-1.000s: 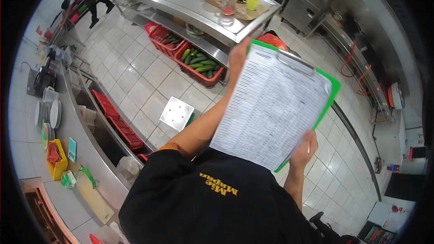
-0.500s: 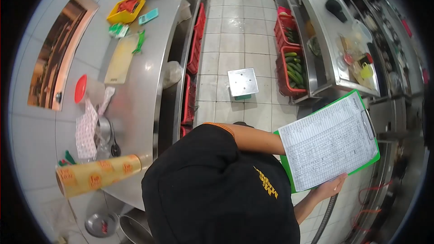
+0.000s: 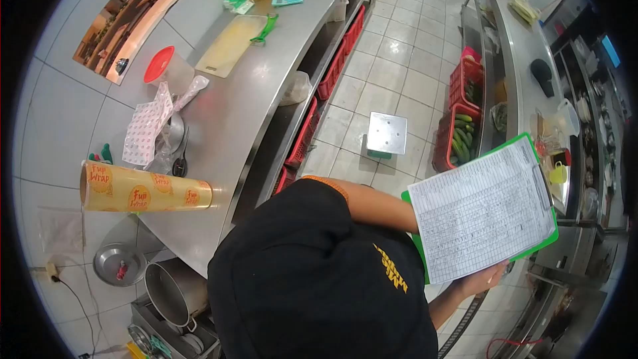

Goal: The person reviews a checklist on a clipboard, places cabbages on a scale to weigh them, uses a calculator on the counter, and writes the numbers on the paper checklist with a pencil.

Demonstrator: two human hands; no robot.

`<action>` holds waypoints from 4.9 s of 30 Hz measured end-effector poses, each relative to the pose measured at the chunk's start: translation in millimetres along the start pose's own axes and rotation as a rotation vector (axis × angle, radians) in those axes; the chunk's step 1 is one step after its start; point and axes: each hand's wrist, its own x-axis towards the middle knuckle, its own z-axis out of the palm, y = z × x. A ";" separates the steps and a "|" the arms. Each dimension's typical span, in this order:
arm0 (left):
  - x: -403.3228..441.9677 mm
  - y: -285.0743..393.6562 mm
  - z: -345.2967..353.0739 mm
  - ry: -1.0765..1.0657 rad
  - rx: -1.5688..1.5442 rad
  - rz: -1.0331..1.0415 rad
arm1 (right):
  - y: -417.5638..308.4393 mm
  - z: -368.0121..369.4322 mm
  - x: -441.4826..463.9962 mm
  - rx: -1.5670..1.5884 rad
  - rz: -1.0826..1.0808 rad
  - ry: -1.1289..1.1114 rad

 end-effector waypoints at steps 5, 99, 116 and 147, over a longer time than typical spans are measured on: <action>-6.5 12.0 16.0 -0.163 -0.007 0.196 | 8.5 2.3 12.9 0.083 0.053 0.089; -305.1 -95.1 -555.1 0.830 1.154 -1.957 | 17.1 297.4 184.5 -0.087 -0.408 0.161; -262.9 -138.6 -448.0 0.590 1.655 -1.601 | 47.3 304.6 244.3 -0.100 -0.523 0.081; -279.6 -59.4 -255.2 0.542 0.947 -1.335 | 80.5 519.5 170.8 0.369 0.344 -0.926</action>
